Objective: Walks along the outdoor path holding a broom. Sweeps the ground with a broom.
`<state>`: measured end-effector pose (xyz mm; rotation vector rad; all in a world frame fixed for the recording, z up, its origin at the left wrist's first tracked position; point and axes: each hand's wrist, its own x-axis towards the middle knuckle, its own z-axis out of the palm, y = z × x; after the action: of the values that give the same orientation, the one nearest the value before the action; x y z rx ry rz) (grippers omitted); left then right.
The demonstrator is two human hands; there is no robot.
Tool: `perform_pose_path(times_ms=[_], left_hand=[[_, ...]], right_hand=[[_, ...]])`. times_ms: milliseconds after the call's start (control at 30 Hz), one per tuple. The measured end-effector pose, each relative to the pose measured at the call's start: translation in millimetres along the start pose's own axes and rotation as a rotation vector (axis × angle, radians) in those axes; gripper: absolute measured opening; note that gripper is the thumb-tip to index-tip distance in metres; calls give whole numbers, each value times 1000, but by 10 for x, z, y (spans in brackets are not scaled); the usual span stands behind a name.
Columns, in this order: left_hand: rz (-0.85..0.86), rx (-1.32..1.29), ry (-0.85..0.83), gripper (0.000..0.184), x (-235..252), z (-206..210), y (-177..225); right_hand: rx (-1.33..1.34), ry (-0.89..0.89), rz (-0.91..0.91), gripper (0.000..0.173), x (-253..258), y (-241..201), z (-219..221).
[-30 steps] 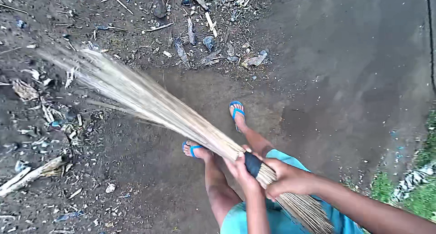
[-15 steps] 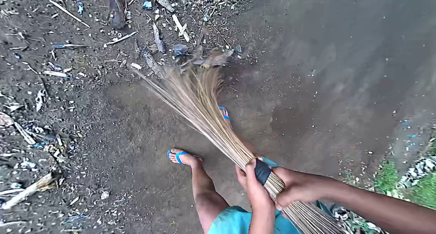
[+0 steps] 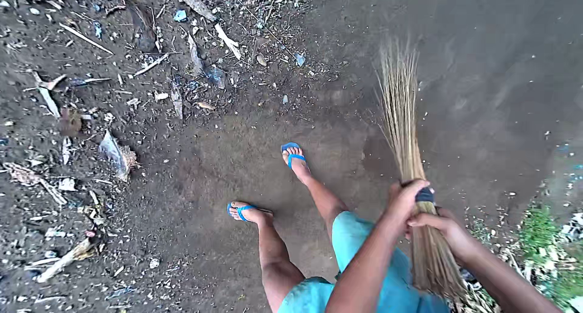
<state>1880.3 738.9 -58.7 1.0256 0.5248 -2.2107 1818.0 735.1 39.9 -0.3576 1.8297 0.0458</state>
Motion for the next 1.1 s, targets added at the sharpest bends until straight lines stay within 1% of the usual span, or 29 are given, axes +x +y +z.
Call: perform_pose_path(times_ms=[33, 67, 133, 167, 200, 233, 267, 300, 333, 367, 400, 433, 500, 533, 567, 600, 633, 667, 700, 733, 800, 833, 867, 900, 967, 1000, 1033, 1067, 1100], left_hand=[[52, -23, 66, 21, 100, -233, 142], [146, -77, 143, 21, 107, -536, 292], [356, -195, 288, 25, -238, -1178, 560], [428, -239, 350, 25, -506, -1379, 630], [483, -253, 392, 25, -759, -1504, 653], [531, -250, 412, 26, -933, -1550, 637], [558, -224, 424, 29, -1047, -1508, 571], [552, -167, 445, 33, -1131, -1389, 466], [530, -84, 448, 39, -1168, -1212, 358], [513, -21, 414, 45, -1146, -1015, 240], [496, -2, 340, 49, -1112, -817, 111], [464, -12, 236, 48, -1077, -618, -11], [347, -124, 13, 35, -919, -281, -215], [264, -176, -68, 31, -827, -159, -298], [176, -197, -100, 29, -769, -69, -345], [95, -189, -85, 30, -724, -22, -326], [39, -178, -27, 30, -686, -39, -260], [10, -170, 61, 29, -701, -121, -192], [23, -171, 172, 28, -791, -256, -143], [85, -180, 292, 28, -920, -426, -96], [276, -203, 499, 27, -1238, -737, -11], [362, -188, 562, 26, -1387, -822, 42], [437, -158, 599, 27, -1488, -845, 71], [506, -122, 624, 27, -1557, -805, 46], [649, -50, 620, 29, -1619, -606, -142], [717, -43, 578, 30, -1595, -466, -247], [761, -58, 514, 31, -1565, -312, -326], [767, -78, 440, 33, -1539, -184, -392], [737, -83, 371, 35, -1517, -88, -439]], right_hand=[[-2, -44, 18, 4, 251, -86, 248], [-34, -158, 20, 9, 474, -138, 522], [-194, -480, -15, 34, 626, -194, 1132], [-274, -604, -43, 41, 607, -151, 1362], [-338, -700, -60, 43, 530, -126, 1510], [-386, -787, -62, 47, 457, -130, 1553], [-399, -853, -56, 55, 384, -111, 1486], [-344, -887, -39, 66, 283, -52, 1324], [-240, -888, -18, 74, 177, 14, 1090], [-124, -852, 2, 72, 78, 80, 813], [-27, -794, 8, 64, -35, 148, 528], [33, -722, -17, 59, -164, 209, 267], [-8, -537, -90, 60, -423, 243, -115], [-44, -427, -89, 56, -544, 251, -204], [-56, -321, -54, 48, -640, 254, -223], [-40, -244, -5, 37, -667, 232, -181], [-16, -201, 37, 24, -625, 194, -87], [-9, -214, 84, 16, -560, 152, 37], [-18, -295, 134, 13, -488, 118, 168], [-46, -437, 176, 14, -387, 79, 307], [-144, -784, 210, 21, -196, 34, 607], [-175, -907, 201, 29, -150, 46, 745], [-194, -981, 193, 34, -134, 43, 811], [-203, -1013, 184, 39, -153, 33, 790], [-245, -1004, 148, 53, -219, -12, 546], [-294, -972, 89, 59, -261, -98, 382], [-343, -901, 32, 63, -357, -257, 252], [-388, -840, 36, 66, -470, -435, 158], [-388, -787, -17, 68, -565, -429, 48]])
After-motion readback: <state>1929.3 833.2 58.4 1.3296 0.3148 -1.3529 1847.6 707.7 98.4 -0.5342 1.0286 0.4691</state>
